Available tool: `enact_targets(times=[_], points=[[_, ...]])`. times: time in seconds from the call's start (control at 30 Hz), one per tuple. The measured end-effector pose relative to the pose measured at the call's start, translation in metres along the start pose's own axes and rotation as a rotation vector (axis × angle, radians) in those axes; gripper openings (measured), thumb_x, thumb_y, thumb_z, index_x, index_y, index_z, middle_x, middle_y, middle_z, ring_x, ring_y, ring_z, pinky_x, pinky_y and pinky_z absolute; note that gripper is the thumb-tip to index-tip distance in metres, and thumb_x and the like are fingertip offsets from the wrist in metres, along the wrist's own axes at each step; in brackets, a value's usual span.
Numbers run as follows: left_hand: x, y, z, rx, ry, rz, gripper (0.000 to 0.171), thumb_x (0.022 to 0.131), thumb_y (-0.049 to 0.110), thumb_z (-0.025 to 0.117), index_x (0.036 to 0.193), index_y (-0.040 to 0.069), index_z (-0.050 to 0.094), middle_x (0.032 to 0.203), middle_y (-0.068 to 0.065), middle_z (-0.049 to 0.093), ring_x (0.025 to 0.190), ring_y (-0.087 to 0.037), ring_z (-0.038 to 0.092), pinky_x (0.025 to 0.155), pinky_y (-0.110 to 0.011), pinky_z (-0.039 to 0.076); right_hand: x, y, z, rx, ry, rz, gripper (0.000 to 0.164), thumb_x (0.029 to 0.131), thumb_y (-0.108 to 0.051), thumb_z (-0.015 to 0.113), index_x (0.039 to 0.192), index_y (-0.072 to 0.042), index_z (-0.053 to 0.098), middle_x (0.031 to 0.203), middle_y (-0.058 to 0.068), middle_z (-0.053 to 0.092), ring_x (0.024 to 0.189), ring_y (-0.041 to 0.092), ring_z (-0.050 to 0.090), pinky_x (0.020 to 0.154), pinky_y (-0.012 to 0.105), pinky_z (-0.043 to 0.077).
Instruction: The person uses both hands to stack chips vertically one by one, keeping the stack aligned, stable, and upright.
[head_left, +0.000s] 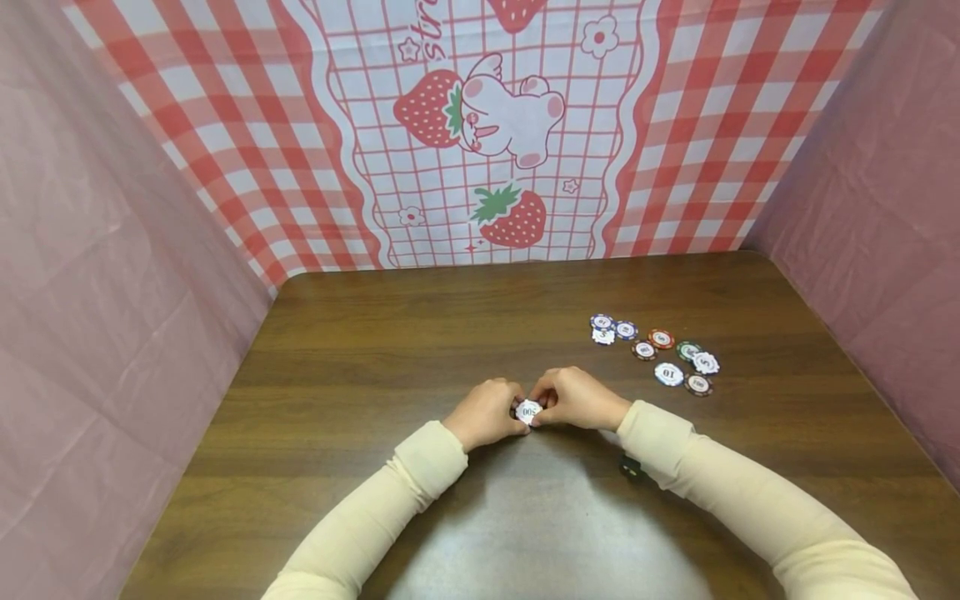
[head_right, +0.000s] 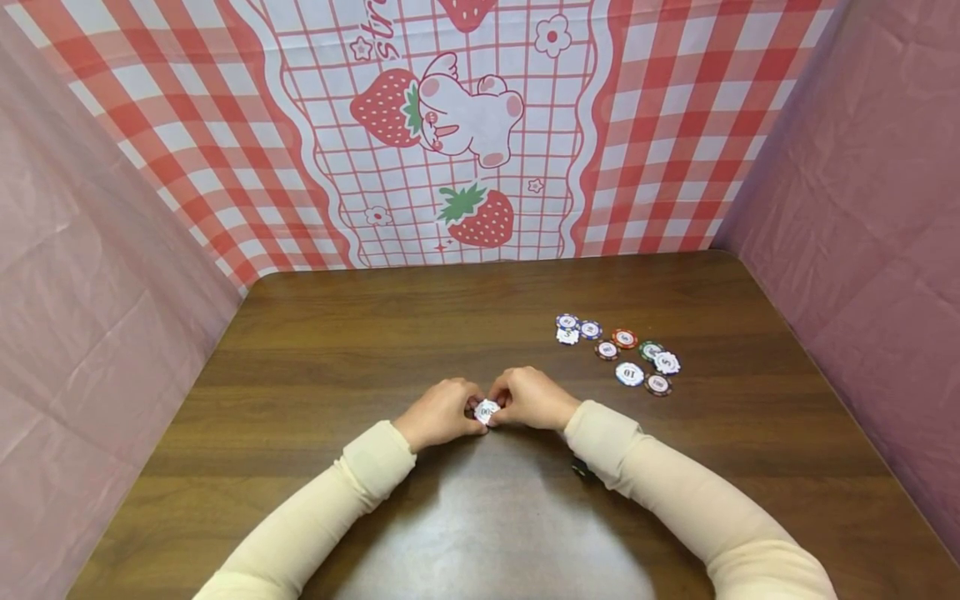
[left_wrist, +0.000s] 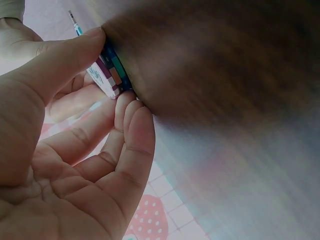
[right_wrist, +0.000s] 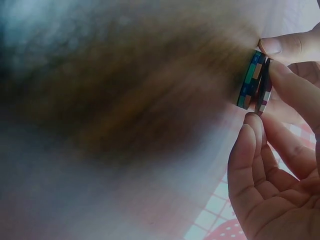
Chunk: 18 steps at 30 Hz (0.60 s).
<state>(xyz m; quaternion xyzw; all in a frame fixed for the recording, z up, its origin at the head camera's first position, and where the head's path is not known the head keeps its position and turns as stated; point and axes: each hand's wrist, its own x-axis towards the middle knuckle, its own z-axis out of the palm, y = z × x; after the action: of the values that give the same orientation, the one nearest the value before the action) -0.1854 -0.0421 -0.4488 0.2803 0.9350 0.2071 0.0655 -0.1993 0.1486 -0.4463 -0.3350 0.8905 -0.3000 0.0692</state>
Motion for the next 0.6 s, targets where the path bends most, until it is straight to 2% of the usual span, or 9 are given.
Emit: enact_targets(times=[0.33, 0.6], points=[[-0.0003, -0.0007, -0.0002, -0.011, 0.009, 0.011, 0.031, 0.072, 0.024, 0.085, 0.095, 0.008, 0.071, 0.089, -0.002, 0.07, 0.081, -0.013, 0.061, 0.071, -0.023, 0.047, 0.0025, -0.0014, 0.0008, -0.054, -0.026, 0.006, 0.019, 0.072, -0.017, 0.082, 0.086, -0.009, 0.074, 0.079, 0.0, 0.066, 0.068, 0.006, 0.058, 0.064, 0.017, 0.046], [-0.0001, 0.0002, -0.0007, -0.004, 0.007, 0.015, 0.031, 0.073, 0.024, 0.085, 0.095, 0.008, 0.071, 0.089, -0.003, 0.07, 0.081, -0.013, 0.061, 0.071, -0.024, 0.047, 0.0018, -0.0016, 0.0001, -0.052, -0.026, -0.005, 0.018, 0.073, -0.017, 0.081, 0.087, -0.008, 0.074, 0.079, 0.001, 0.067, 0.069, 0.007, 0.059, 0.065, 0.017, 0.046]])
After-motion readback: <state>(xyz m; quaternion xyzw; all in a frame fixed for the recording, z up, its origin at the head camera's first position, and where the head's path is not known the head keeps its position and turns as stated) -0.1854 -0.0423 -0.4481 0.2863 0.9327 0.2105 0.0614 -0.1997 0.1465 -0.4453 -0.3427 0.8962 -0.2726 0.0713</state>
